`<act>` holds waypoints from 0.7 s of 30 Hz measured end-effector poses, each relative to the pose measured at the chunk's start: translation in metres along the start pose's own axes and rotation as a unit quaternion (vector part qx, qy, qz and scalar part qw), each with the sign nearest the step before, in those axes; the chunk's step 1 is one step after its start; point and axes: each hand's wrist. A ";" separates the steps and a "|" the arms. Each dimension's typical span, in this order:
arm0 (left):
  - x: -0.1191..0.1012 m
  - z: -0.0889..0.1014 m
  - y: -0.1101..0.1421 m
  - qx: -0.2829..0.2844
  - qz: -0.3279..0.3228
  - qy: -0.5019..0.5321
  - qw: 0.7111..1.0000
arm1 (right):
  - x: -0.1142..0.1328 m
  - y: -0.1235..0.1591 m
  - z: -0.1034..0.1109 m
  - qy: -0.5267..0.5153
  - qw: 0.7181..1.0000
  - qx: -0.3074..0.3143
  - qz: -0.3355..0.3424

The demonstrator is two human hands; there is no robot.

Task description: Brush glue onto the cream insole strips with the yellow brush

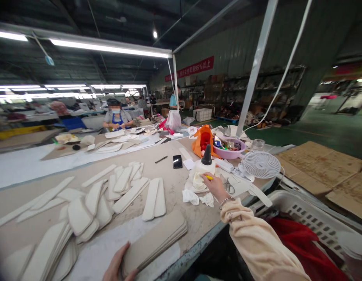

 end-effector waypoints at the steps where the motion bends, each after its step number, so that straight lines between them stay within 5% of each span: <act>1: -0.006 0.004 0.001 0.019 0.006 -0.003 1.000 | 0.000 0.003 -0.001 -0.004 1.000 0.002 -0.003; 8: -0.029 0.013 0.000 0.047 0.049 0.068 0.995 | -0.006 0.014 -0.002 -0.022 0.998 0.005 -0.058; 11: -0.030 0.012 0.001 0.045 0.057 0.090 0.993 | 0.011 0.031 -0.010 -0.119 0.990 -0.027 -0.065; 14: -0.030 0.013 0.002 0.043 0.062 0.107 0.991 | 0.043 0.066 -0.041 -0.207 0.977 0.004 -0.057; 21: -0.030 0.012 0.002 0.045 0.065 0.125 0.989 | 0.116 0.137 -0.145 -0.305 0.910 0.270 -0.077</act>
Point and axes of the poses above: each hand's wrist, its own y-axis away from the middle knuckle, its own z-axis out of the back of the hand, x = y × z, and after that the axes turned 12 degrees about x, right-handed
